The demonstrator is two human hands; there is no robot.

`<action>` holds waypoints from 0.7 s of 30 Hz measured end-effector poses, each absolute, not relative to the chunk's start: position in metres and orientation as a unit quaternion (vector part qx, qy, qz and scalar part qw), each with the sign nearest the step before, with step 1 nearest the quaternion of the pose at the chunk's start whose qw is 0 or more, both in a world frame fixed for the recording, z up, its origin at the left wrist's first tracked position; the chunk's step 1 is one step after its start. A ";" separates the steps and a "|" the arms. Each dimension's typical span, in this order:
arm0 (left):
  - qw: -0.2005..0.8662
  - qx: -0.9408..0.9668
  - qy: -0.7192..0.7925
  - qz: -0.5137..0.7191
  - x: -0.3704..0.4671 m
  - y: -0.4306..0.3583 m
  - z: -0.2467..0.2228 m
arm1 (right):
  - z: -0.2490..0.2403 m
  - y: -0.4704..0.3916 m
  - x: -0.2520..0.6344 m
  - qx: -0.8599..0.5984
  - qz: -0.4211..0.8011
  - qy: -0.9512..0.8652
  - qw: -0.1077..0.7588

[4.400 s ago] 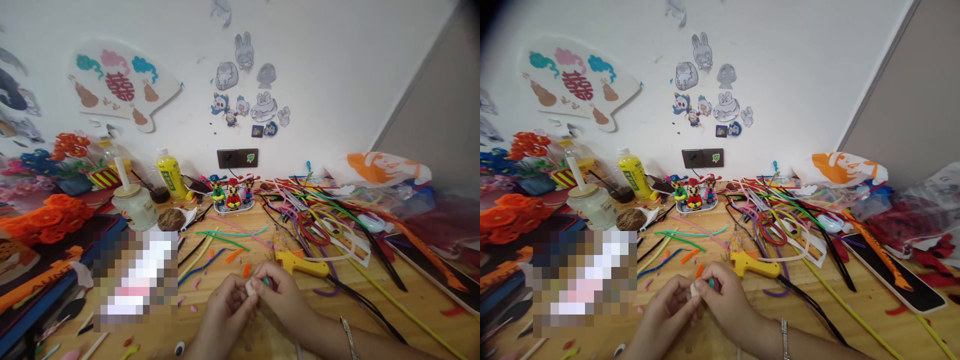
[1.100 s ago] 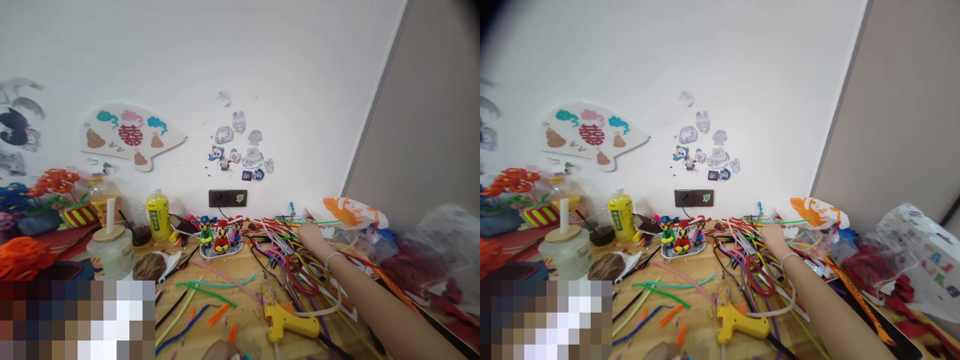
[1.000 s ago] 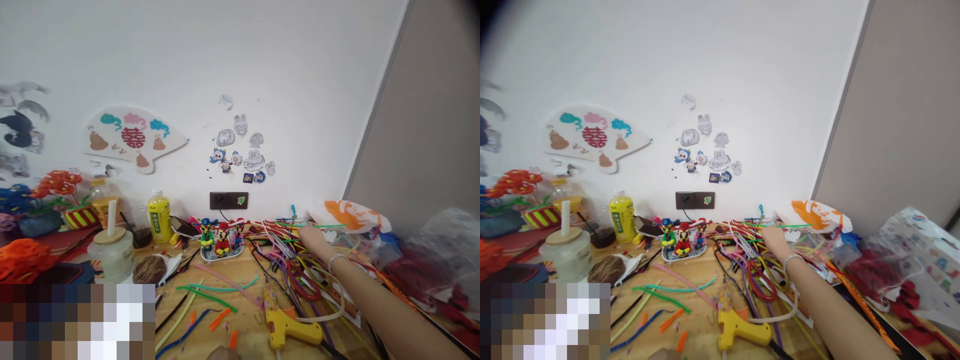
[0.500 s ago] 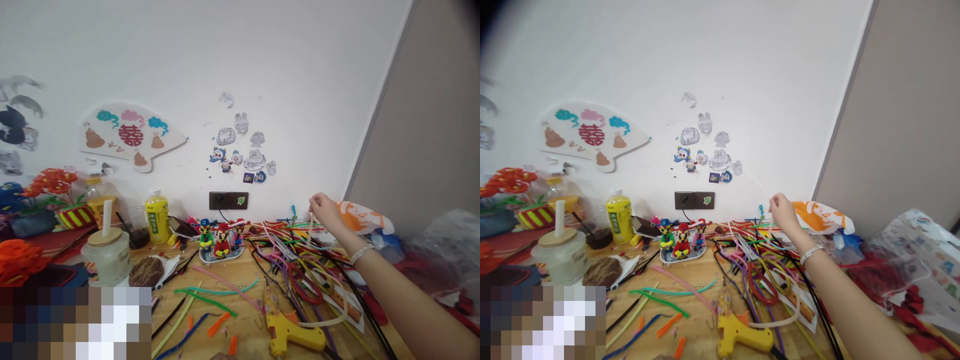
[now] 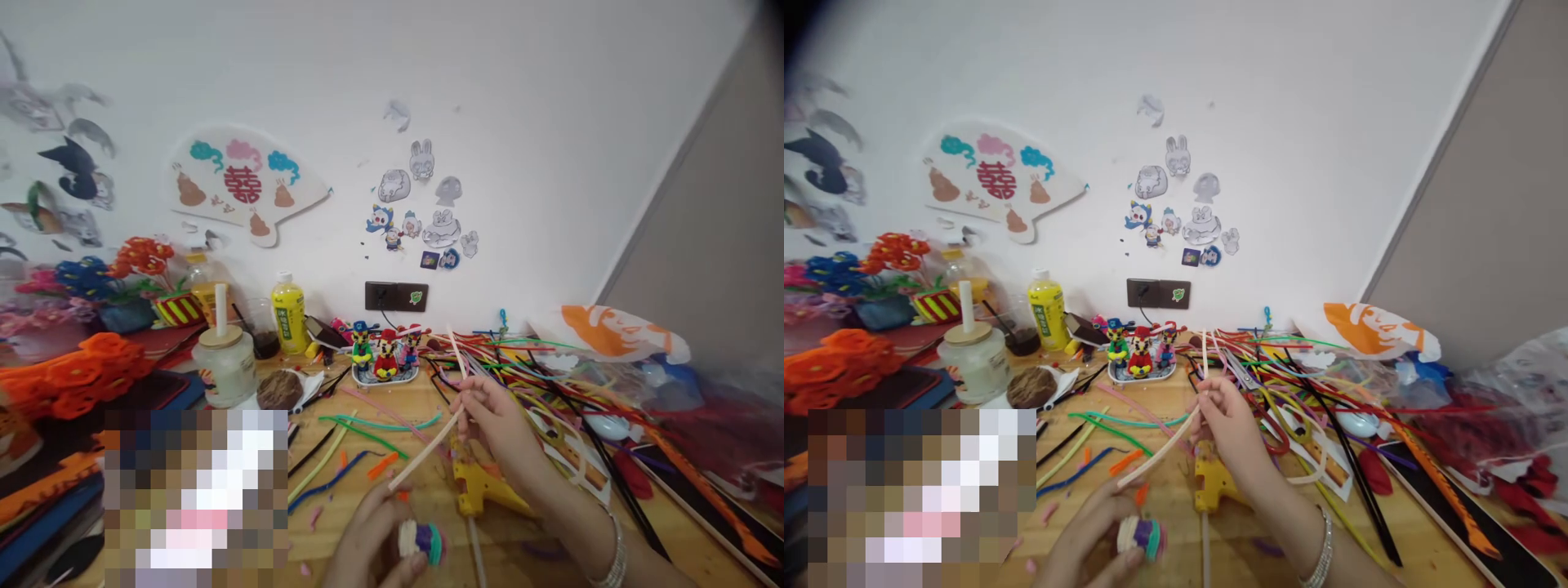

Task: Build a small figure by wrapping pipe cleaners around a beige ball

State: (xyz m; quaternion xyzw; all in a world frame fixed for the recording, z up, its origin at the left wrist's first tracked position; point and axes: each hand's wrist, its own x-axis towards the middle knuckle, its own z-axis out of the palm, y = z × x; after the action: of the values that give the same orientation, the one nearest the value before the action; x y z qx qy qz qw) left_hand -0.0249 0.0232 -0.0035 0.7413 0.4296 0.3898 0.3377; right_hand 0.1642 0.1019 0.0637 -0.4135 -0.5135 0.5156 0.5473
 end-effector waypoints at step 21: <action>0.349 0.738 0.473 0.332 -0.020 0.021 0.004 | 0.035 0.077 0.152 -0.295 0.053 -0.942 0.148</action>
State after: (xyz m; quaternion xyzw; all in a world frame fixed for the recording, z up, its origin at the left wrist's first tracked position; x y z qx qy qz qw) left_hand -0.0201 0.0208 0.0036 0.7376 0.4728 0.3323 0.3492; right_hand 0.1521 0.0773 0.0351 -0.2952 -0.9424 0.0526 0.1479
